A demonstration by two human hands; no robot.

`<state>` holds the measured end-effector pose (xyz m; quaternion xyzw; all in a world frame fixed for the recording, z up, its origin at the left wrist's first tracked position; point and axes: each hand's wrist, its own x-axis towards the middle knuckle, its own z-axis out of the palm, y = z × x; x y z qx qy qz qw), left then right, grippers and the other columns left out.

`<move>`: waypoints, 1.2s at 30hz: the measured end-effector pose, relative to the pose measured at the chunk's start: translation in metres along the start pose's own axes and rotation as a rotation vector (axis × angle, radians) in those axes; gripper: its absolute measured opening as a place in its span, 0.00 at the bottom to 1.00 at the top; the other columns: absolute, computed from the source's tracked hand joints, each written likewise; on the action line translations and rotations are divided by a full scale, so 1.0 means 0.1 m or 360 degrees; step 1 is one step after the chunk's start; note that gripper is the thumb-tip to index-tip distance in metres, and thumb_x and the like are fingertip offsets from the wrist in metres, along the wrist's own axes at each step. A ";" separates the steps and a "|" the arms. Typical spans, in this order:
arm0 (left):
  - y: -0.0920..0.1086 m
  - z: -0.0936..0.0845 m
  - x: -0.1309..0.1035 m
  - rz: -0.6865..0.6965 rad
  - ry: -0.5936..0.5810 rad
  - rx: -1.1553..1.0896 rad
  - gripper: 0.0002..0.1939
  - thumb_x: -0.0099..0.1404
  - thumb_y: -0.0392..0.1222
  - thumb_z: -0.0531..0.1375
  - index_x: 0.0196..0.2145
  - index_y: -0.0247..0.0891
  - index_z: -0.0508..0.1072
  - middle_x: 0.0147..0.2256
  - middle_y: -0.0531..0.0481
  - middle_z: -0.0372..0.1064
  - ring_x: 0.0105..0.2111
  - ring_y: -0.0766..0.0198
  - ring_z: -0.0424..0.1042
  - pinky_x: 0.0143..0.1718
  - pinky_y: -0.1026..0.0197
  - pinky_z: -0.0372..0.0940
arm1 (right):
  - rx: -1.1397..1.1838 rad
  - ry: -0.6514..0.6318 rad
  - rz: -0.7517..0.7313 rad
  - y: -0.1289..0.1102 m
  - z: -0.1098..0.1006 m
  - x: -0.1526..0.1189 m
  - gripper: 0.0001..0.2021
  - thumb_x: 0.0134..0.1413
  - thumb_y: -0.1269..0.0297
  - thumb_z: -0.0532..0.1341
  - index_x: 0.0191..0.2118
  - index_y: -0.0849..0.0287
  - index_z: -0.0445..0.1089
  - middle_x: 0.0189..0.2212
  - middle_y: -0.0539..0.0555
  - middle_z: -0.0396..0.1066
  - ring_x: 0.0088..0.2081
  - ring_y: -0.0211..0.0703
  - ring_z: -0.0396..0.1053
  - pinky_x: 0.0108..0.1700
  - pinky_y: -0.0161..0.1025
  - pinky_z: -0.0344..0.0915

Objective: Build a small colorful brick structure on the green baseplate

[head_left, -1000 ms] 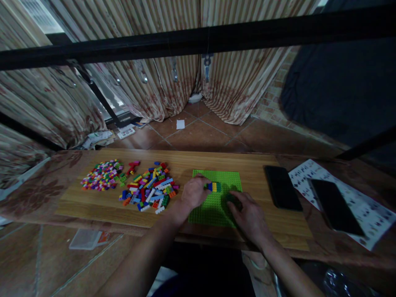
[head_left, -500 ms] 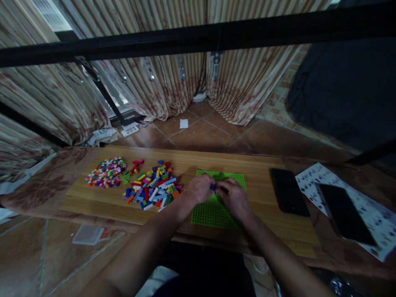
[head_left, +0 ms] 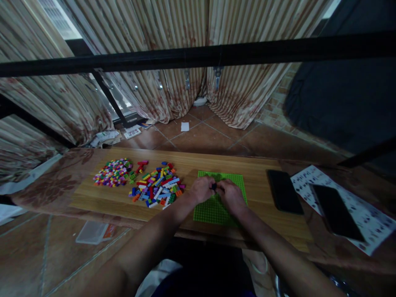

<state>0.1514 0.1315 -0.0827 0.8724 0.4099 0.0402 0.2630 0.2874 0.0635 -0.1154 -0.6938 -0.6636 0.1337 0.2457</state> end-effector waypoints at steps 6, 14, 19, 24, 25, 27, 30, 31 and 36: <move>0.03 -0.04 -0.08 0.0030 0.0012 -0.0001 0.19 0.54 0.32 0.63 0.46 0.37 0.72 0.37 0.48 0.74 0.38 0.59 0.74 0.41 0.62 0.67 | 0.0163 0.0199 -0.0016 0.09 -0.18 -0.04 0.14 0.58 0.65 0.54 0.46 0.58 0.72 0.38 0.56 0.73 0.39 0.45 0.70 0.45 0.41 0.65; -0.02 -0.05 -0.11 -0.0052 -0.0023 0.0019 0.18 0.58 0.31 0.59 0.47 0.35 0.72 0.36 0.46 0.76 0.35 0.60 0.75 0.37 0.63 0.67 | 0.0188 0.0284 0.0112 0.22 -0.28 -0.20 0.15 0.58 0.65 0.51 0.40 0.59 0.75 0.36 0.57 0.74 0.37 0.44 0.72 0.43 0.42 0.66; 0.00 -0.01 -0.11 -0.0045 -0.0003 0.0008 0.19 0.56 0.34 0.61 0.48 0.37 0.72 0.38 0.47 0.75 0.38 0.57 0.75 0.39 0.61 0.67 | 0.0190 0.0227 0.0098 0.18 -0.26 -0.26 0.14 0.58 0.64 0.52 0.41 0.58 0.75 0.36 0.56 0.74 0.37 0.44 0.72 0.43 0.42 0.66; 0.02 0.01 -0.15 -0.0019 0.0051 -0.0043 0.14 0.56 0.37 0.63 0.42 0.38 0.74 0.39 0.46 0.73 0.40 0.56 0.74 0.44 0.60 0.66 | 0.0286 0.0230 0.0100 0.13 -0.28 -0.28 0.14 0.58 0.63 0.52 0.41 0.58 0.74 0.36 0.56 0.74 0.37 0.44 0.72 0.43 0.42 0.66; 0.02 0.01 -0.16 -0.0016 0.0063 -0.0058 0.12 0.57 0.37 0.62 0.41 0.37 0.74 0.39 0.46 0.73 0.40 0.57 0.74 0.44 0.60 0.66 | 0.0315 0.0236 0.0106 0.12 -0.28 -0.29 0.14 0.58 0.63 0.52 0.41 0.58 0.74 0.36 0.56 0.74 0.37 0.44 0.72 0.43 0.42 0.66; 0.00 0.00 -0.19 -0.0015 0.0081 -0.0083 0.10 0.58 0.37 0.61 0.39 0.37 0.73 0.39 0.46 0.72 0.39 0.59 0.73 0.44 0.60 0.66 | 0.0382 0.0257 0.0120 0.10 -0.28 -0.32 0.14 0.58 0.63 0.53 0.41 0.58 0.74 0.36 0.56 0.74 0.37 0.45 0.72 0.43 0.42 0.66; -0.04 0.01 -0.32 0.0032 0.0077 -0.0537 0.10 0.61 0.38 0.59 0.41 0.36 0.72 0.38 0.48 0.72 0.38 0.62 0.71 0.42 0.62 0.66 | 0.0525 0.0299 0.0139 0.02 -0.30 -0.38 0.13 0.58 0.62 0.54 0.41 0.59 0.74 0.36 0.56 0.74 0.38 0.44 0.72 0.43 0.42 0.66; -0.06 0.02 -0.38 0.0064 0.0053 -0.0850 0.11 0.61 0.39 0.59 0.43 0.36 0.71 0.39 0.48 0.72 0.38 0.63 0.71 0.41 0.62 0.66 | 0.0586 0.0314 0.0144 -0.02 -0.31 -0.41 0.13 0.58 0.62 0.54 0.41 0.59 0.74 0.36 0.56 0.73 0.38 0.44 0.72 0.43 0.41 0.66; -0.09 0.08 -0.71 -0.0098 -0.0084 -0.2250 0.22 0.58 0.47 0.65 0.48 0.36 0.70 0.44 0.45 0.71 0.36 0.66 0.71 0.42 0.61 0.65 | 0.0908 0.0322 0.0082 -0.32 -0.34 -0.52 0.12 0.59 0.61 0.55 0.43 0.56 0.73 0.36 0.55 0.73 0.37 0.42 0.71 0.40 0.40 0.67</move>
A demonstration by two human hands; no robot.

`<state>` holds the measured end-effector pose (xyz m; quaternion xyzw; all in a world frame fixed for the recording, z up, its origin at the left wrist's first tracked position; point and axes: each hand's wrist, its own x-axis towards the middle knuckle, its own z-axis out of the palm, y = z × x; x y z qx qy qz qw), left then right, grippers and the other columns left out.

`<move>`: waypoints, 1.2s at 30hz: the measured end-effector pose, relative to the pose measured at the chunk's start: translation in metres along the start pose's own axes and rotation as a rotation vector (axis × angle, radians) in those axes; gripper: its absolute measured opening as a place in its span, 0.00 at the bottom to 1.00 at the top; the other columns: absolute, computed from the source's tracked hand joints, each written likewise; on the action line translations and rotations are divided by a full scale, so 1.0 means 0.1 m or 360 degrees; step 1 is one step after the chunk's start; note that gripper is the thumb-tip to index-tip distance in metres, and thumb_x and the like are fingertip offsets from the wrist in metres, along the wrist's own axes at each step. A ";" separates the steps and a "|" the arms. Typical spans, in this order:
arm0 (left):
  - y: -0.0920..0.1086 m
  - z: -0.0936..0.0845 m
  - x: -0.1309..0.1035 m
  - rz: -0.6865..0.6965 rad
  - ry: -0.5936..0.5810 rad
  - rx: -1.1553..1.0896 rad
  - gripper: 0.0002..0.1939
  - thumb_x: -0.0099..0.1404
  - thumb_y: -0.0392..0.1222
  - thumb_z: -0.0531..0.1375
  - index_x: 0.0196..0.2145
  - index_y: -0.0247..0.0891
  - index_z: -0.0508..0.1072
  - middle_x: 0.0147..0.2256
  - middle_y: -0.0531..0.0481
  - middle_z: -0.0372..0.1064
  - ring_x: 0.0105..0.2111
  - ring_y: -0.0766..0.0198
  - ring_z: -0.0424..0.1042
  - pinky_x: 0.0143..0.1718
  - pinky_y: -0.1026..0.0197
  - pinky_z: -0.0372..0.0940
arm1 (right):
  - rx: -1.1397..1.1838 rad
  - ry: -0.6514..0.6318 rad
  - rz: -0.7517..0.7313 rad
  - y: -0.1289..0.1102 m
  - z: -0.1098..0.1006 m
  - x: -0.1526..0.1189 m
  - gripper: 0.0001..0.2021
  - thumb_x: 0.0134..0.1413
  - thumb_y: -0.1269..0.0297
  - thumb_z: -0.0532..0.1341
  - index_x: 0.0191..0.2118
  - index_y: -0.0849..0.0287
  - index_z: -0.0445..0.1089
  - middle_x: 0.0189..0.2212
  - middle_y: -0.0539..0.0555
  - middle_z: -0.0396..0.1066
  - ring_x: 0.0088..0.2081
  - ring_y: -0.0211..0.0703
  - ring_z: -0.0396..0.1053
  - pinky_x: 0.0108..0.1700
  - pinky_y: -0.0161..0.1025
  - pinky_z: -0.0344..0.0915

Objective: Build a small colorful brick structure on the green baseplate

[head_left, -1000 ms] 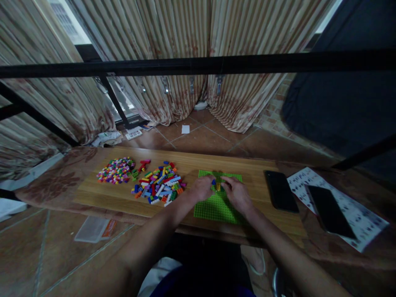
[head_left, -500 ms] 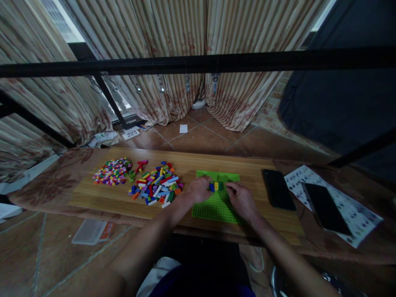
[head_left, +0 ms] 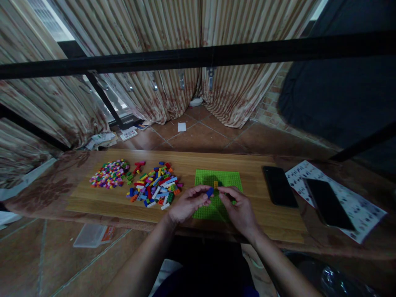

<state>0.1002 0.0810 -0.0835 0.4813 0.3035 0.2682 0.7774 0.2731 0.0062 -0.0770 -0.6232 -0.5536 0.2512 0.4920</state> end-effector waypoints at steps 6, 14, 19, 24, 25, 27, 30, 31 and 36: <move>0.02 0.08 -0.17 -0.0207 0.0025 -0.0537 0.17 0.58 0.45 0.65 0.43 0.34 0.73 0.41 0.42 0.72 0.35 0.66 0.70 0.42 0.60 0.64 | 0.0105 -0.0018 -0.0054 -0.16 0.11 -0.06 0.12 0.58 0.62 0.57 0.45 0.54 0.73 0.38 0.54 0.72 0.39 0.42 0.71 0.40 0.39 0.68; -0.03 0.09 -0.27 -0.0266 -0.0072 -0.0829 0.12 0.61 0.45 0.63 0.38 0.33 0.75 0.37 0.46 0.72 0.33 0.68 0.69 0.39 0.64 0.64 | 0.0143 -0.0062 -0.0031 -0.19 0.17 -0.12 0.11 0.58 0.62 0.57 0.44 0.54 0.73 0.38 0.54 0.72 0.40 0.42 0.71 0.42 0.41 0.67; -0.05 0.06 -0.30 -0.0214 0.0008 -0.0763 0.13 0.59 0.46 0.65 0.36 0.32 0.74 0.34 0.47 0.71 0.29 0.70 0.67 0.34 0.65 0.63 | 0.0159 -0.0097 -0.0034 -0.21 0.21 -0.16 0.11 0.59 0.61 0.57 0.44 0.52 0.73 0.39 0.54 0.72 0.41 0.43 0.71 0.43 0.43 0.68; -0.15 0.15 -0.36 -0.0322 0.0239 -0.0784 0.14 0.57 0.47 0.65 0.32 0.32 0.72 0.26 0.52 0.66 0.24 0.72 0.63 0.27 0.68 0.58 | 0.0214 -0.0039 0.0078 -0.20 0.31 -0.31 0.12 0.54 0.60 0.61 0.45 0.51 0.74 0.43 0.55 0.72 0.44 0.45 0.70 0.44 0.43 0.69; -0.19 0.20 -0.38 -0.0376 0.0238 -0.0797 0.14 0.57 0.48 0.65 0.31 0.33 0.72 0.25 0.52 0.65 0.23 0.72 0.62 0.27 0.68 0.58 | 0.0241 0.0004 0.0124 -0.18 0.33 -0.36 0.12 0.53 0.60 0.62 0.44 0.51 0.74 0.43 0.55 0.72 0.44 0.45 0.71 0.44 0.43 0.69; -0.26 0.31 -0.40 -0.0474 0.0163 -0.0798 0.16 0.56 0.50 0.64 0.29 0.33 0.70 0.23 0.54 0.62 0.22 0.71 0.62 0.27 0.66 0.59 | 0.0307 0.0090 0.0244 -0.14 0.36 -0.45 0.12 0.52 0.59 0.63 0.43 0.52 0.75 0.42 0.55 0.73 0.44 0.46 0.71 0.45 0.43 0.69; -0.32 0.43 -0.39 -0.0472 0.0101 -0.0671 0.18 0.54 0.54 0.63 0.27 0.34 0.68 0.23 0.54 0.61 0.21 0.71 0.61 0.26 0.66 0.58 | 0.0364 0.0187 0.0465 -0.03 0.32 -0.54 0.15 0.50 0.55 0.64 0.44 0.54 0.74 0.41 0.55 0.75 0.43 0.47 0.72 0.46 0.46 0.69; -0.33 0.45 -0.38 -0.0442 0.0116 -0.0549 0.19 0.55 0.55 0.63 0.27 0.34 0.69 0.23 0.54 0.61 0.21 0.71 0.60 0.25 0.66 0.56 | 0.0356 0.0212 0.0521 0.01 0.29 -0.54 0.16 0.50 0.54 0.64 0.44 0.55 0.74 0.42 0.56 0.76 0.43 0.47 0.72 0.47 0.46 0.68; -0.29 0.36 -0.25 -0.0221 0.0270 0.0342 0.13 0.60 0.48 0.57 0.28 0.34 0.72 0.21 0.55 0.60 0.22 0.70 0.58 0.23 0.67 0.53 | 0.0182 0.0346 0.0592 0.29 -0.04 -0.29 0.22 0.49 0.51 0.64 0.46 0.58 0.72 0.41 0.58 0.76 0.42 0.48 0.73 0.45 0.46 0.69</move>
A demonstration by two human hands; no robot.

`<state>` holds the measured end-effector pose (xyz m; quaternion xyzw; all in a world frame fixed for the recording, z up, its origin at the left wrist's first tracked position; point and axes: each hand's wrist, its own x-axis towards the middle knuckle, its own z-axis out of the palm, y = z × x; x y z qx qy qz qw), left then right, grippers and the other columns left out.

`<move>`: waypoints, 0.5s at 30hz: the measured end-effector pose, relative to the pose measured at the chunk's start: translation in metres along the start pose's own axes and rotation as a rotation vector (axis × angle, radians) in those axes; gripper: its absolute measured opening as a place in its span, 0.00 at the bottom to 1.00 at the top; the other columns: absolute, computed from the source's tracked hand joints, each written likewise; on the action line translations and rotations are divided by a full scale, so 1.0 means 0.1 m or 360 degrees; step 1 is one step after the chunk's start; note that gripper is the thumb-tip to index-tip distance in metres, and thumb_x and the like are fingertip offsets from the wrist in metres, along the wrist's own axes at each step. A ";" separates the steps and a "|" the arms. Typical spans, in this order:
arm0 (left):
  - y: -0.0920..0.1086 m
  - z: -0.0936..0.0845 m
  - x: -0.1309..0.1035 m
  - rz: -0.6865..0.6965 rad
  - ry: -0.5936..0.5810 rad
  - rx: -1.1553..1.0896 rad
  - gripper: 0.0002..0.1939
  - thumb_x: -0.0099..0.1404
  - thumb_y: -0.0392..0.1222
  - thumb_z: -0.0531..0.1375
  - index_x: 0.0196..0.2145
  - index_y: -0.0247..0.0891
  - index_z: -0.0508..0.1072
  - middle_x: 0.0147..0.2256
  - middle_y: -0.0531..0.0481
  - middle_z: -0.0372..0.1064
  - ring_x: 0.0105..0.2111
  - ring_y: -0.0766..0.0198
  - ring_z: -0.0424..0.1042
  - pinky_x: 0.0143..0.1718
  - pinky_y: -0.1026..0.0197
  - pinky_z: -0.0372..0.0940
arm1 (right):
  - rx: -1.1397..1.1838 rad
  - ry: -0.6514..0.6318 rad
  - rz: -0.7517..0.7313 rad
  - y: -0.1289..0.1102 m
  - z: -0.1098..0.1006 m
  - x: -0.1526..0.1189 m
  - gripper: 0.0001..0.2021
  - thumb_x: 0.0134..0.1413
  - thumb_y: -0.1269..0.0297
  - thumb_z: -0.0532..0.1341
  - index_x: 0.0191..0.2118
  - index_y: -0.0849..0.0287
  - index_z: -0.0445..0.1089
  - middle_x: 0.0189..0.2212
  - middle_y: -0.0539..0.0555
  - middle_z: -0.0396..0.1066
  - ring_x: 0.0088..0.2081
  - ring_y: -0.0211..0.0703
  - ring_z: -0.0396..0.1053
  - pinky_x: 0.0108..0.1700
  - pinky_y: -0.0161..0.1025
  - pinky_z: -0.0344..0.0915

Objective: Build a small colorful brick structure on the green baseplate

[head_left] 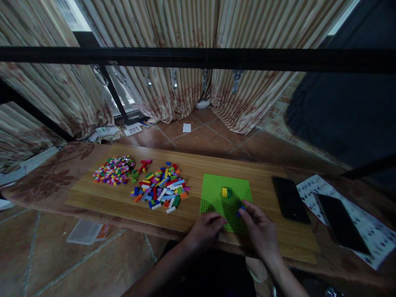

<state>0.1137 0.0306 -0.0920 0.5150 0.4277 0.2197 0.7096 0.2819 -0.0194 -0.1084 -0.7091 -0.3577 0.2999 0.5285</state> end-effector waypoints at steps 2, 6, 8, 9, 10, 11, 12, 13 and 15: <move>0.03 -0.07 0.08 0.0175 0.0100 0.0308 0.10 0.61 0.43 0.56 0.30 0.36 0.73 0.23 0.54 0.64 0.25 0.68 0.63 0.27 0.66 0.57 | -0.0128 0.0005 -0.0024 0.00 -0.09 0.25 0.24 0.47 0.50 0.64 0.48 0.60 0.71 0.38 0.58 0.77 0.38 0.48 0.74 0.40 0.44 0.70; 0.14 -0.16 0.28 0.0379 0.0244 0.0774 0.09 0.63 0.38 0.55 0.40 0.38 0.73 0.32 0.51 0.71 0.31 0.65 0.69 0.34 0.64 0.63 | -0.0587 -0.0156 -0.0134 -0.10 -0.13 0.72 0.18 0.49 0.52 0.61 0.41 0.59 0.74 0.31 0.55 0.77 0.31 0.45 0.73 0.36 0.43 0.68; 0.19 -0.17 0.39 0.0441 0.0283 0.0952 0.11 0.63 0.37 0.55 0.43 0.38 0.71 0.36 0.50 0.72 0.32 0.65 0.70 0.37 0.63 0.65 | -0.0785 -0.0256 -0.0181 -0.15 -0.09 0.85 0.14 0.50 0.55 0.61 0.38 0.58 0.75 0.30 0.54 0.77 0.31 0.45 0.73 0.37 0.42 0.67; 0.21 -0.16 0.45 0.0468 0.0296 0.1033 0.12 0.62 0.36 0.55 0.44 0.38 0.70 0.39 0.49 0.72 0.32 0.64 0.70 0.38 0.62 0.65 | -0.0841 -0.0298 -0.0197 -0.17 -0.06 0.89 0.13 0.50 0.56 0.60 0.37 0.57 0.76 0.31 0.54 0.77 0.32 0.45 0.73 0.38 0.42 0.67; 0.22 -0.16 0.49 0.0493 0.0297 0.1109 0.13 0.62 0.35 0.55 0.45 0.38 0.70 0.40 0.48 0.71 0.33 0.64 0.71 0.40 0.61 0.66 | -0.0882 -0.0337 -0.0207 -0.19 -0.04 0.91 0.12 0.51 0.57 0.60 0.37 0.57 0.76 0.31 0.53 0.77 0.32 0.45 0.73 0.38 0.42 0.67; 0.24 -0.16 0.53 0.0514 0.0294 0.1177 0.14 0.62 0.35 0.56 0.46 0.39 0.69 0.42 0.48 0.71 0.33 0.64 0.71 0.41 0.61 0.66 | -0.0912 -0.0370 -0.0215 -0.20 -0.01 0.92 0.12 0.52 0.58 0.59 0.37 0.57 0.76 0.32 0.53 0.77 0.33 0.45 0.74 0.39 0.41 0.66; 0.25 -0.15 0.57 0.0530 0.0287 0.1236 0.14 0.62 0.35 0.56 0.47 0.39 0.69 0.44 0.47 0.70 0.34 0.64 0.71 0.41 0.61 0.67 | -0.0940 -0.0395 -0.0222 -0.21 0.01 0.92 0.12 0.53 0.59 0.59 0.38 0.56 0.76 0.32 0.53 0.78 0.34 0.45 0.74 0.39 0.41 0.66; 0.25 -0.15 0.60 0.0543 0.0278 0.1286 0.15 0.62 0.35 0.56 0.48 0.39 0.68 0.45 0.47 0.69 0.35 0.64 0.72 0.42 0.60 0.67 | -0.0972 -0.0422 -0.0230 -0.21 0.02 0.92 0.12 0.54 0.59 0.58 0.39 0.56 0.76 0.33 0.54 0.78 0.35 0.45 0.74 0.40 0.41 0.66; 0.26 -0.14 0.66 0.0565 0.0249 0.1369 0.17 0.61 0.35 0.57 0.49 0.40 0.67 0.47 0.47 0.68 0.37 0.63 0.72 0.43 0.60 0.67 | -0.1041 -0.0482 -0.0267 -0.21 0.04 0.91 0.12 0.55 0.61 0.58 0.40 0.57 0.76 0.35 0.55 0.77 0.37 0.46 0.74 0.41 0.42 0.66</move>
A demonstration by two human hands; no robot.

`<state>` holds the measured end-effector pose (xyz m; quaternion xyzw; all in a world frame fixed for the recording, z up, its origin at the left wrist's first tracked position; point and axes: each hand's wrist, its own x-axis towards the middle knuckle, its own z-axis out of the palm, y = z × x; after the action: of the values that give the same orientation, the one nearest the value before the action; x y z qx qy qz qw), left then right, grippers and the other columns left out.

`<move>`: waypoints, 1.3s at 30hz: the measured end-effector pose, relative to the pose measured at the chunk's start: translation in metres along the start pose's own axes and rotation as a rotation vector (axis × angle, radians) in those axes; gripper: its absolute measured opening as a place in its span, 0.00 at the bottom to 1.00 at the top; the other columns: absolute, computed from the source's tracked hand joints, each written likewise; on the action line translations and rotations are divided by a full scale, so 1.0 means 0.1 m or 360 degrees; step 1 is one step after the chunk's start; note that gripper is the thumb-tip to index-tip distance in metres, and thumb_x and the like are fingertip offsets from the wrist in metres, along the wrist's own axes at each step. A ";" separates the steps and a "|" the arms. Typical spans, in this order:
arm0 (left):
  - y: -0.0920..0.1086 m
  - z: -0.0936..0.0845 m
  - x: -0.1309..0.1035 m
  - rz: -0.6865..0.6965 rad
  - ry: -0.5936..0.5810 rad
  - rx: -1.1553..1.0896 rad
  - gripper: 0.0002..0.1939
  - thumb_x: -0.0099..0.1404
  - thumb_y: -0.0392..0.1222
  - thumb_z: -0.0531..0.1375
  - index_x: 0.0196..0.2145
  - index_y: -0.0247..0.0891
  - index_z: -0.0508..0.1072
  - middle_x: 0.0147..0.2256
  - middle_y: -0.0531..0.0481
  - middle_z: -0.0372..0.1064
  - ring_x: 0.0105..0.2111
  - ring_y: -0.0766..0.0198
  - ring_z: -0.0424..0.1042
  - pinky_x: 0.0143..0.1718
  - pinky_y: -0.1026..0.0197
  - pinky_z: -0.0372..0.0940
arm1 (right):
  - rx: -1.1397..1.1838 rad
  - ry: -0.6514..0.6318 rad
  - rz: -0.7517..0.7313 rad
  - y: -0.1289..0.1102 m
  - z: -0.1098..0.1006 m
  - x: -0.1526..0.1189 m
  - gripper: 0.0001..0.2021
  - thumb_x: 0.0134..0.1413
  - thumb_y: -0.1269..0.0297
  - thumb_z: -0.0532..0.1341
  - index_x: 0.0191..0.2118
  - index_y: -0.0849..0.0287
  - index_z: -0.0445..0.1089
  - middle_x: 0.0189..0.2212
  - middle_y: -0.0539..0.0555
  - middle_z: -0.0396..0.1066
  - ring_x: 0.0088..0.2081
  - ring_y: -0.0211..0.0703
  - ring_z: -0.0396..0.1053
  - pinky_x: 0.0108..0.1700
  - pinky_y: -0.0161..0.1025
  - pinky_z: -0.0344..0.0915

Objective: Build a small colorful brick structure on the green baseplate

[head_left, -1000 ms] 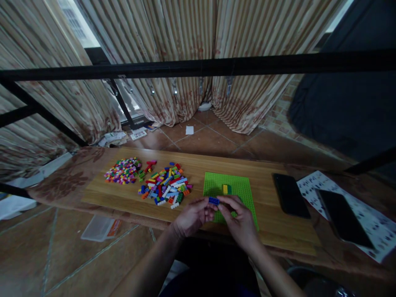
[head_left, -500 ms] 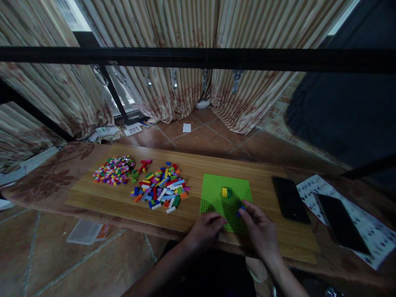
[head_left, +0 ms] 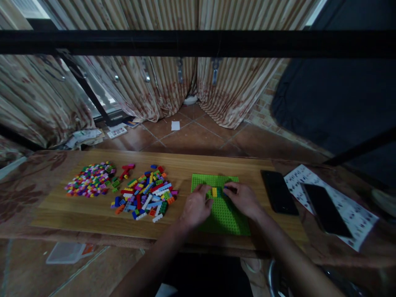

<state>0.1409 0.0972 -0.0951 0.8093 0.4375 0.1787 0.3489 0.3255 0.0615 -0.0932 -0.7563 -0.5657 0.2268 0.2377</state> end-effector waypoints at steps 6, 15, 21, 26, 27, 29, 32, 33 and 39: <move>0.01 0.05 0.14 0.0120 -0.0087 0.0189 0.21 0.59 0.33 0.58 0.51 0.40 0.65 0.50 0.47 0.66 0.45 0.60 0.71 0.49 0.59 0.66 | -0.0078 -0.0133 -0.0153 0.07 -0.05 0.03 0.15 0.58 0.69 0.53 0.45 0.60 0.74 0.42 0.58 0.75 0.43 0.46 0.72 0.48 0.42 0.64; 0.02 -0.01 0.18 0.0228 -0.0185 0.0410 0.20 0.61 0.35 0.58 0.52 0.44 0.66 0.50 0.50 0.65 0.44 0.60 0.71 0.50 0.60 0.66 | 0.0172 -0.0207 -0.0255 0.19 -0.04 -0.02 0.12 0.49 0.70 0.62 0.41 0.56 0.74 0.34 0.51 0.71 0.32 0.39 0.70 0.38 0.37 0.65; -0.08 -0.10 0.01 0.0163 -0.0160 0.0348 0.20 0.61 0.35 0.58 0.51 0.44 0.66 0.50 0.50 0.65 0.45 0.61 0.70 0.50 0.59 0.65 | 0.0182 -0.0263 -0.0373 0.06 0.06 -0.06 0.10 0.50 0.71 0.62 0.40 0.56 0.75 0.34 0.51 0.71 0.35 0.40 0.70 0.39 0.37 0.64; -0.17 -0.24 -0.15 0.0068 -0.0167 0.0253 0.19 0.60 0.35 0.59 0.50 0.44 0.68 0.50 0.49 0.65 0.43 0.61 0.71 0.47 0.60 0.66 | 0.0057 -0.0355 -0.0460 -0.17 0.14 -0.10 0.09 0.51 0.71 0.62 0.39 0.55 0.74 0.34 0.52 0.72 0.37 0.41 0.70 0.41 0.37 0.63; -0.18 -0.26 -0.17 0.0061 -0.0162 0.0233 0.19 0.59 0.35 0.60 0.49 0.44 0.68 0.49 0.49 0.65 0.43 0.61 0.71 0.46 0.60 0.66 | 0.0014 -0.0372 -0.0473 -0.21 0.15 -0.09 0.08 0.52 0.71 0.62 0.38 0.54 0.74 0.34 0.52 0.72 0.37 0.41 0.69 0.41 0.37 0.63; -0.21 -0.28 -0.18 0.0066 -0.0156 0.0197 0.19 0.59 0.35 0.60 0.49 0.44 0.68 0.48 0.49 0.65 0.44 0.61 0.70 0.47 0.60 0.66 | -0.0088 -0.0398 -0.0493 -0.27 0.17 -0.08 0.07 0.51 0.71 0.62 0.37 0.54 0.74 0.33 0.52 0.72 0.37 0.42 0.69 0.41 0.36 0.63; -0.23 -0.29 -0.18 0.0067 -0.0163 0.0164 0.18 0.58 0.34 0.61 0.47 0.44 0.69 0.46 0.50 0.66 0.44 0.61 0.70 0.47 0.61 0.66 | -0.0174 -0.0417 -0.0517 -0.29 0.18 -0.07 0.06 0.50 0.72 0.63 0.34 0.55 0.74 0.32 0.52 0.72 0.36 0.42 0.69 0.40 0.37 0.62; -0.24 -0.29 -0.17 0.0065 -0.0169 0.0160 0.18 0.58 0.34 0.61 0.46 0.44 0.69 0.46 0.50 0.66 0.44 0.61 0.70 0.47 0.61 0.66 | -0.0164 -0.0420 -0.0513 -0.29 0.18 -0.06 0.06 0.50 0.72 0.63 0.33 0.55 0.74 0.32 0.51 0.72 0.35 0.42 0.69 0.39 0.36 0.62; -0.29 -0.28 -0.17 0.0138 -0.0161 0.0128 0.17 0.59 0.34 0.60 0.46 0.43 0.69 0.45 0.50 0.67 0.44 0.61 0.70 0.46 0.61 0.66 | -0.0133 -0.0444 -0.0437 -0.27 0.17 -0.04 0.04 0.49 0.70 0.63 0.32 0.55 0.75 0.31 0.50 0.73 0.33 0.41 0.69 0.37 0.36 0.62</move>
<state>0.0983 0.1051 -0.0962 0.8489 0.3905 0.1347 0.3296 0.2937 0.0659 -0.0900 -0.6424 -0.7000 0.2711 0.1541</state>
